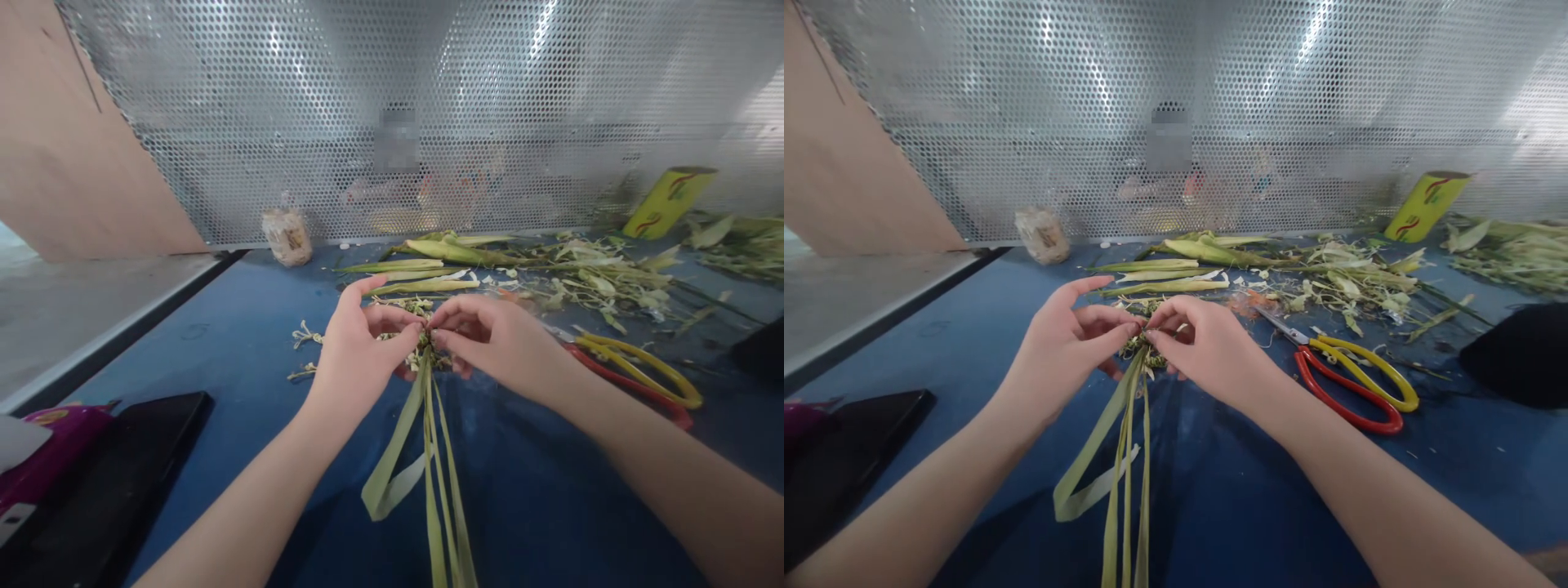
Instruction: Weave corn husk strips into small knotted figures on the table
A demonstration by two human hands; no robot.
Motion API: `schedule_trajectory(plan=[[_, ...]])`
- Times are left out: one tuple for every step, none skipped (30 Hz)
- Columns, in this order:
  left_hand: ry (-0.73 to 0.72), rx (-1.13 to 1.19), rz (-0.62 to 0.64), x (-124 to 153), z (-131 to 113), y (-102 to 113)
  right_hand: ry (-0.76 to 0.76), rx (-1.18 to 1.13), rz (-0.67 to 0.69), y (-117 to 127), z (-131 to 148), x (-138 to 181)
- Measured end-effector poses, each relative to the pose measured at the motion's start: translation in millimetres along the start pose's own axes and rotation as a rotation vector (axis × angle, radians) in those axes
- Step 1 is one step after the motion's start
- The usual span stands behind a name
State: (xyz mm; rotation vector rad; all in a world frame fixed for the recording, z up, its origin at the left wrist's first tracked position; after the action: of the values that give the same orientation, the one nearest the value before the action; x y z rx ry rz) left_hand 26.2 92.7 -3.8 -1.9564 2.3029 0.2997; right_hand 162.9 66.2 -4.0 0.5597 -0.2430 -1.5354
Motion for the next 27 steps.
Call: schedule_trajectory(plan=[[0.002,-0.008,0.001,-0.7,0.7,0.1,-0.02,0.022,-0.007,0.5,-1.8,-0.5],[0.002,-0.014,0.003,-1.4,1.4,0.1,-0.045,0.046,-0.002,0.3,-3.8,-1.0],[0.003,-0.021,0.004,-1.9,1.9,0.2,-0.073,0.07,0.022,-1.3,-6.1,-1.2],[0.004,-0.027,0.004,-2.3,2.5,0.2,-0.103,0.084,0.067,-4.2,-8.5,-1.2],[0.008,-0.028,0.006,-2.6,3.0,0.2,-0.129,0.082,0.127,-8.4,-10.7,-0.8],[0.013,-0.027,0.008,-2.8,3.5,0.0,-0.148,0.062,0.191,-13.2,-12.5,-0.3],[0.021,-0.019,0.01,-2.9,4.2,-0.2,-0.162,0.025,0.244,-17.7,-13.8,0.2],[0.031,-0.012,0.012,-3.1,4.9,-0.4,-0.17,-0.019,0.27,-20.9,-14.5,0.4],[0.042,-0.004,0.015,-3.3,5.7,-0.6,-0.181,-0.066,0.273,-22.9,-15.1,0.2],[0.052,0.006,0.013,-3.6,6.6,-0.5,-0.202,-0.114,0.27,-24.1,-15.9,0.0],[0.061,0.015,0.013,-3.9,7.6,-0.3,-0.225,-0.159,0.265,-24.9,-16.6,-0.1],[0.071,0.028,0.01,-4.4,8.6,0.1,-0.257,-0.203,0.253,-25.0,-17.4,-0.3],[0.08,0.049,0.007,-4.9,9.7,0.5,-0.29,-0.247,0.249,-25.2,-18.1,-0.2],[0.087,0.068,0.001,-5.4,10.6,1.1,-0.317,-0.29,0.247,-25.3,-18.5,-0.2],[0.092,0.08,-0.005,-5.9,11.3,1.6,-0.331,-0.328,0.251,-25.4,-18.4,-0.4],[0.1,0.091,-0.016,-6.2,12.0,2.3,-0.339,-0.369,0.253,-25.3,-18.2,-0.9],[0.109,0.102,-0.023,-6.4,12.6,2.5,-0.346,-0.416,0.246,-24.8,-18.5,-1.6],[0.116,0.113,-0.023,-6.4,12.9,2.1,-0.35,-0.465,0.239,-24.2,-18.9,-2.5],[0.108,0.125,-0.028,-6.3,12.4,1.8,-0.362,-0.521,0.225,-23.4,-20.1,-3.5],[0.106,0.137,-0.026,-6.1,12.1,1.0,-0.372,-0.567,0.211,-22.6,-21.4,-4.5],[0.108,0.15,-0.029,-5.8,12.0,0.4,-0.374,-0.596,0.197,-21.8,-22.7,-5.6],[0.114,0.166,-0.034,-5.6,12.0,-0.1,-0.367,-0.601,0.181,-20.7,-23.9,-6.8],[0.125,0.183,-0.044,-5.5,12.3,-0.3,-0.358,-0.6,0.169,-20.1,-24.8,-7.8],[0.146,0.198,-0.056,-5.4,12.9,-0.3,-0.349,-0.595,0.161,-19.7,-25.4,-8.5],[0.172,0.216,-0.078,-5.3,13.8,0.2,-0.342,-0.588,0.158,-19.8,-25.7,-9.1],[0.206,0.234,-0.104,-5.0,14.8,1.0,-0.335,-0.581,0.16,-20.3,-25.7,-9.5],[0.241,0.253,-0.134,-4.6,15.8,1.8,-0.33,-0.574,0.165,-20.9,-25.4,-9.7]])
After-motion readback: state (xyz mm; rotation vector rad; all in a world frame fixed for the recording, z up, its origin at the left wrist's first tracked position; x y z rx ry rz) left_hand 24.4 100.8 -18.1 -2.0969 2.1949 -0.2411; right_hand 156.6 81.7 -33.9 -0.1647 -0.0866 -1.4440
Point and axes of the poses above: each hand's wrist, its own x-axis away from the middle knuckle, its own y-axis out of the back of the hand, z = x × y, the point moved 5 cm from there along -x, towards the middle knuckle, and after that the axes turned 4 degrees about -z, right-handed, at the moved point
